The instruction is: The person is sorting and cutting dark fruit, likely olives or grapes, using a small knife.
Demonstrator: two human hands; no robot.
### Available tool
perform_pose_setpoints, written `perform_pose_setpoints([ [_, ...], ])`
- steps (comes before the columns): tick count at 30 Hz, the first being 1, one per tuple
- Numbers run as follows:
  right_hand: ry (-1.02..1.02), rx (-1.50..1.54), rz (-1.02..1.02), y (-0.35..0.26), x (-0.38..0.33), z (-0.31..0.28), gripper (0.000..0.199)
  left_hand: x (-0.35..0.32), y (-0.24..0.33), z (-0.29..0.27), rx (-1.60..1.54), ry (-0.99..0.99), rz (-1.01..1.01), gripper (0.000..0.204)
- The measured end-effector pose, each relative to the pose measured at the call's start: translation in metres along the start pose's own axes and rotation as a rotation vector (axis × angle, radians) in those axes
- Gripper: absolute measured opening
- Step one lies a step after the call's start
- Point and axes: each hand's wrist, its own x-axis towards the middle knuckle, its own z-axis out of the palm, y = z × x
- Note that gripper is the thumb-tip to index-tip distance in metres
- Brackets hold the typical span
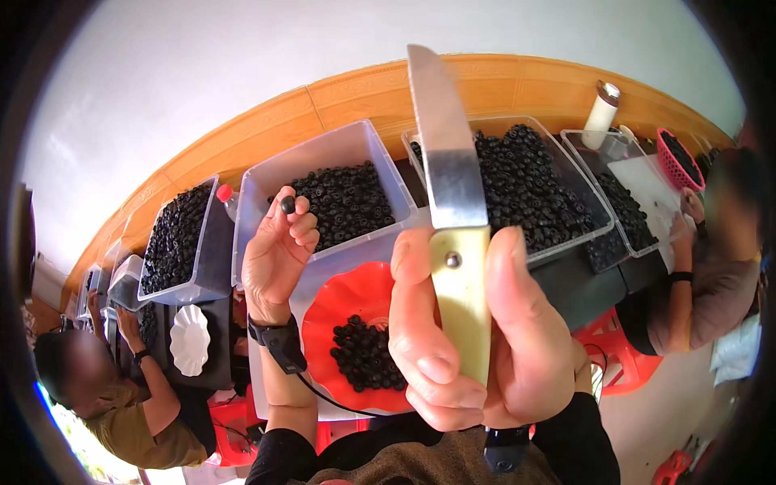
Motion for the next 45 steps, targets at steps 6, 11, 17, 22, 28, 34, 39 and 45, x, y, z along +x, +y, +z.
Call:
perform_pose_setpoints([
  [6, 0.456, -0.322, -0.085, -0.005, -0.038, -0.003, 0.047, -0.005, 0.000, 0.001, -0.023, 0.000, -0.004, 0.023],
  [11, 0.721, -0.286, 0.007, 0.010, -0.077, -0.010, 0.043, -0.007, 0.001, 0.003, -0.034, -0.009, -0.022, 0.023],
  [17, 0.480, -0.117, 0.178, 0.044, -0.069, -0.012, 0.040, -0.010, 0.000, 0.009, -0.030, 0.003, -0.042, 0.027],
  [22, 0.261, -0.246, 0.129, 0.051, -0.014, 0.011, 0.040, -0.007, 0.001, 0.012, -0.058, -0.052, -0.047, 0.031],
  [28, 0.044, -0.825, -0.050, 0.045, 0.057, -0.010, 0.023, -0.019, 0.011, 0.012, 0.040, 0.076, 0.036, 0.032],
  [34, 0.111, -1.348, -0.511, 0.044, 0.090, -0.054, 0.024, -0.020, 0.017, 0.001, -0.119, -0.063, 0.037, 0.031],
  [39, 0.087, -1.779, -0.646, 0.043, 0.096, -0.080, 0.025, -0.016, 0.017, 0.001, -0.053, -0.028, 0.047, 0.027],
  [45, 0.077, -1.934, -0.820, 0.045, 0.096, -0.105, 0.030, -0.009, 0.013, -0.006, -0.007, 0.023, 0.018, 0.034],
])
